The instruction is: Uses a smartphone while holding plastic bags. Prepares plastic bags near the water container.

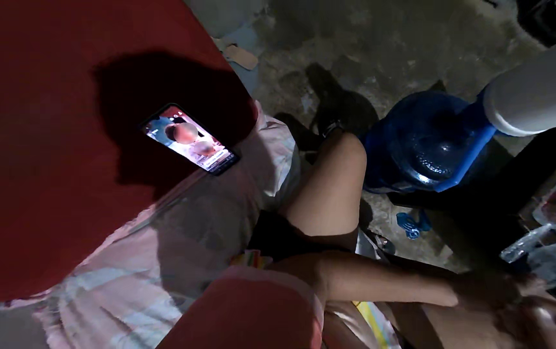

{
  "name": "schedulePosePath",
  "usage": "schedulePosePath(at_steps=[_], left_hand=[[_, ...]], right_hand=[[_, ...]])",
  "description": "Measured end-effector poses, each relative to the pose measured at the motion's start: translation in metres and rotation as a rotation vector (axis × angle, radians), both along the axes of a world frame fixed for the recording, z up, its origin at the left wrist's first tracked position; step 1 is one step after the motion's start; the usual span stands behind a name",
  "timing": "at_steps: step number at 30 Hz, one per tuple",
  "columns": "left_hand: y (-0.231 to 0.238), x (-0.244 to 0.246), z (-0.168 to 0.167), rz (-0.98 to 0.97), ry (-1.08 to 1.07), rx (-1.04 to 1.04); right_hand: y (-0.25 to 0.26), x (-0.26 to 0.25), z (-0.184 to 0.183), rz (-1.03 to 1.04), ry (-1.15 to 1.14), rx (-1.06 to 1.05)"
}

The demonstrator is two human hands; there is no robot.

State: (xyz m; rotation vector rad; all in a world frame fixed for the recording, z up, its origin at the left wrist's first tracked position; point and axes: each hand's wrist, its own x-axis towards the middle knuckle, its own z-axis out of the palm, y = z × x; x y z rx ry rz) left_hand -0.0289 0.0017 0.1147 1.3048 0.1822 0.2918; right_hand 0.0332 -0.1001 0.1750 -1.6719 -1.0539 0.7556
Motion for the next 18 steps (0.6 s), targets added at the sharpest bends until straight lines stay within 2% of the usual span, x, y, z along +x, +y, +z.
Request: schedulePosePath(at_steps=[2, 5, 11, 15, 18], left_hand=[[0.014, -0.008, 0.000, 0.216, -0.113, -0.142], [0.045, -0.032, 0.021, 0.373, -0.064, -0.289], [0.059, -0.077, 0.024, 0.415, 0.037, -0.213], [0.062, -0.089, 0.008, 0.608, 0.034, -0.264], [0.077, -0.090, 0.010, 0.729, 0.123, -0.244]], right_hand=[[0.029, -0.012, -0.014, 0.105, 0.006, 0.102], [0.053, -0.029, -0.019, 0.186, 0.097, 0.213], [0.065, -0.041, -0.042, 0.209, 0.240, 0.265], [0.061, -0.043, -0.061, 0.239, 0.297, 0.172], [0.059, -0.049, -0.061, 0.099, 0.297, 0.075]])
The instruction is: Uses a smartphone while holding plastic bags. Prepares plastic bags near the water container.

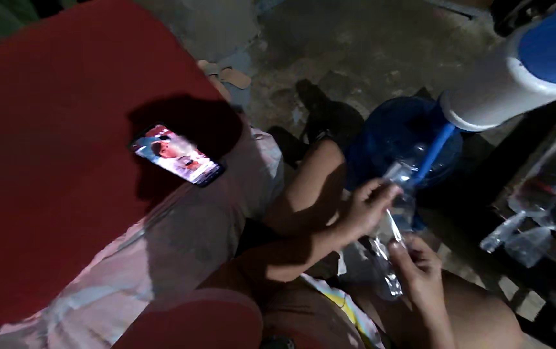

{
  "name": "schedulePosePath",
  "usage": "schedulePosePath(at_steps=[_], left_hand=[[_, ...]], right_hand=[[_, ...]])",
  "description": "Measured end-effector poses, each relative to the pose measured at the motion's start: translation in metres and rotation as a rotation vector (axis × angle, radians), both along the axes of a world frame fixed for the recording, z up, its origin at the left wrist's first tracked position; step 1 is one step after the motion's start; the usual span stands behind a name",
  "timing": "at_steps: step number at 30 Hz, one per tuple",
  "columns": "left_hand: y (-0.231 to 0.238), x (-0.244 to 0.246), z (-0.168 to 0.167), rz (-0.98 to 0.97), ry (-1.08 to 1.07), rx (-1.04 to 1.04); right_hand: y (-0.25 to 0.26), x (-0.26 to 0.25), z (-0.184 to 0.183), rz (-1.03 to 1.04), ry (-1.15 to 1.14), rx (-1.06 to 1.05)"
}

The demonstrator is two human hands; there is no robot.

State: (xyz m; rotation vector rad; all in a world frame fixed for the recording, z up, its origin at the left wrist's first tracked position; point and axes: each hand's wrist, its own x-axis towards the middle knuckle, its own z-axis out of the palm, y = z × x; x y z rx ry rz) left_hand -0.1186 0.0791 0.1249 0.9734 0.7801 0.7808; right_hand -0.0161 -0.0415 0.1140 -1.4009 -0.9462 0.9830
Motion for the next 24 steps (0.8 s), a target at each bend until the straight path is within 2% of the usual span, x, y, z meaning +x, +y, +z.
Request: schedulePosePath(at_steps=[5, 8, 10, 12, 13, 15, 18, 21, 24], left_hand=[[0.016, 0.002, -0.019, 0.098, 0.007, 0.059], [0.022, -0.003, -0.013, 0.157, 0.029, 0.080], [0.030, -0.024, -0.015, 0.177, 0.099, 0.291], [0.037, -0.073, -0.029, 0.120, 0.369, 0.610], [0.034, -0.102, -0.032, 0.099, 0.553, 0.669], [0.022, -0.159, -0.044, 0.133, 0.864, 0.620], [0.000, -0.233, -0.068, 0.240, 1.127, 0.361], [-0.010, -0.264, -0.084, 0.371, 1.304, 0.224], [-0.004, -0.269, -0.094, 0.363, 1.393, 0.212]], right_hand=[[-0.001, 0.011, -0.009, -0.061, 0.044, -0.033], [-0.003, 0.015, -0.012, -0.097, 0.046, -0.052], [-0.006, 0.017, -0.014, -0.115, 0.021, -0.055], [-0.008, 0.021, -0.015, -0.123, 0.010, -0.042], [-0.008, 0.022, -0.015, -0.126, 0.007, -0.036], [-0.006, 0.025, -0.013, -0.130, 0.020, -0.027], [0.000, 0.026, -0.010, -0.137, 0.045, -0.013], [0.002, 0.026, -0.010, -0.129, 0.067, -0.007], [0.002, 0.027, -0.013, -0.117, 0.064, -0.007]])
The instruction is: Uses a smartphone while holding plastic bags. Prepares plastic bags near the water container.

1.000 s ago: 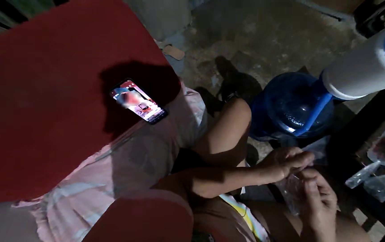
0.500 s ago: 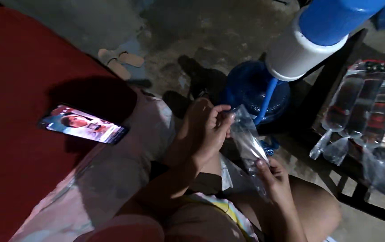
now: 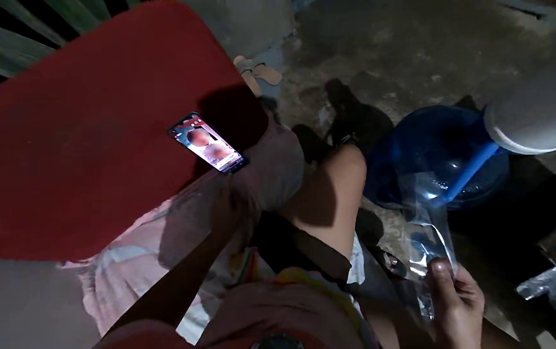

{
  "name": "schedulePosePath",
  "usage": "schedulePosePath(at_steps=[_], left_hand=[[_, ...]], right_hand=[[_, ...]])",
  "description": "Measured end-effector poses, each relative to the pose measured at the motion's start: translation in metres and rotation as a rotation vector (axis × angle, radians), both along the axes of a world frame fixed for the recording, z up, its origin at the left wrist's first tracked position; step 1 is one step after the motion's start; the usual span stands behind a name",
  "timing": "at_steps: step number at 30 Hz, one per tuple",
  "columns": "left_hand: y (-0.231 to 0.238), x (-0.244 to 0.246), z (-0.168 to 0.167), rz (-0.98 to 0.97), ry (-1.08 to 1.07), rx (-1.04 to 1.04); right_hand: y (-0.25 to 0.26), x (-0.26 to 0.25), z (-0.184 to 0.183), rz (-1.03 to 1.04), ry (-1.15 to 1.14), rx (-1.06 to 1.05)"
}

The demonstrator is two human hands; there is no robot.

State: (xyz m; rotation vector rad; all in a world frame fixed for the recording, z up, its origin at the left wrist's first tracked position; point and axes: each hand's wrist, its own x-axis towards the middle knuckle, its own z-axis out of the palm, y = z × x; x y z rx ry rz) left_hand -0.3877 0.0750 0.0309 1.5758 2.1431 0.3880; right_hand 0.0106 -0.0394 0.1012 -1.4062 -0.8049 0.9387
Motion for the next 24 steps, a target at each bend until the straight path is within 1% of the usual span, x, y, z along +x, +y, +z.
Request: schedulePosePath(at_steps=[3, 6, 11, 14, 19, 24], left_hand=[[0.011, 0.006, 0.004, 0.027, 0.010, -0.026], [0.020, 0.008, 0.008, 0.064, -0.031, -0.009], [0.022, 0.010, 0.007, 0.091, -0.029, -0.026], [0.024, 0.013, 0.010, 0.058, -0.006, -0.022], [0.034, 0.018, 0.014, 0.057, 0.057, -0.102], [0.040, 0.021, 0.015, 0.007, 0.139, -0.120]], right_hand=[[-0.004, 0.001, 0.000, -0.021, -0.001, -0.001], [-0.005, 0.002, 0.003, -0.063, 0.000, -0.012], [-0.003, 0.005, 0.005, -0.086, -0.009, -0.027], [-0.003, 0.005, 0.002, -0.069, -0.012, -0.015], [-0.004, 0.006, 0.002, -0.074, -0.015, -0.008], [-0.004, 0.005, 0.001, -0.073, -0.009, -0.012]])
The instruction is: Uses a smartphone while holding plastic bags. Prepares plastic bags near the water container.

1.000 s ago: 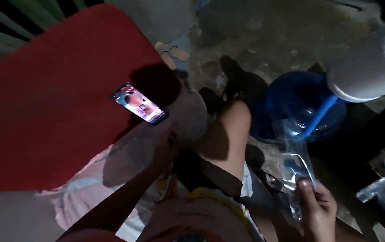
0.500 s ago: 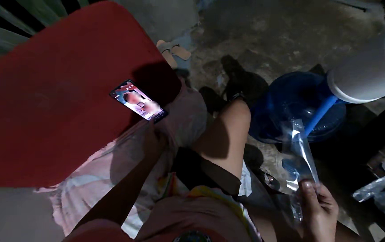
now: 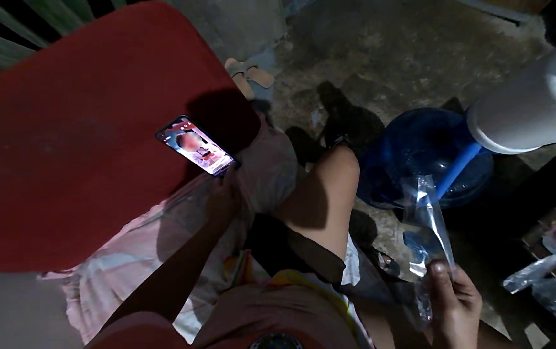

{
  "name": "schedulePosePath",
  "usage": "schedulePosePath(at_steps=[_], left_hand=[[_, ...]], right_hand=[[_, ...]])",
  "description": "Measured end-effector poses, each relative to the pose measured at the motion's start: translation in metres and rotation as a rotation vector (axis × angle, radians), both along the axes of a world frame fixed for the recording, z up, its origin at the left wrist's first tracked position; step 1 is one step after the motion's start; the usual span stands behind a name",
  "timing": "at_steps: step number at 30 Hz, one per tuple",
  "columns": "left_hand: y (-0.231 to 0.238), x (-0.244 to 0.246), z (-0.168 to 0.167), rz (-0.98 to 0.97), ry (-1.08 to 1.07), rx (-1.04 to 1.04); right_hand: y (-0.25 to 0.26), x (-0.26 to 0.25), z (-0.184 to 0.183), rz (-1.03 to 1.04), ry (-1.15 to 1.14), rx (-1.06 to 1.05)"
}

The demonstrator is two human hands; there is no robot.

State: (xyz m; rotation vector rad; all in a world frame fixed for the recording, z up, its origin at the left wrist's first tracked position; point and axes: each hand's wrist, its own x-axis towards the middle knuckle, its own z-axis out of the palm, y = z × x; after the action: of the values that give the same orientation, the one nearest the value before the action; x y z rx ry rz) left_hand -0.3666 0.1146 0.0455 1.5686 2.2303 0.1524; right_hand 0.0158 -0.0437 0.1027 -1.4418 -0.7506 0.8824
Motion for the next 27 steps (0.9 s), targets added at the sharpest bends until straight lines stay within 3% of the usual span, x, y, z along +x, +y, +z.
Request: schedulePosePath(at_steps=[9, 27], left_hand=[[-0.016, 0.025, 0.003, -0.093, -0.062, -0.099], [-0.024, 0.032, -0.013, -0.162, -0.064, 0.116]], right_hand=[[0.000, -0.004, 0.003, -0.008, 0.007, -0.012], [-0.001, -0.001, 0.000, 0.002, 0.006, -0.013]])
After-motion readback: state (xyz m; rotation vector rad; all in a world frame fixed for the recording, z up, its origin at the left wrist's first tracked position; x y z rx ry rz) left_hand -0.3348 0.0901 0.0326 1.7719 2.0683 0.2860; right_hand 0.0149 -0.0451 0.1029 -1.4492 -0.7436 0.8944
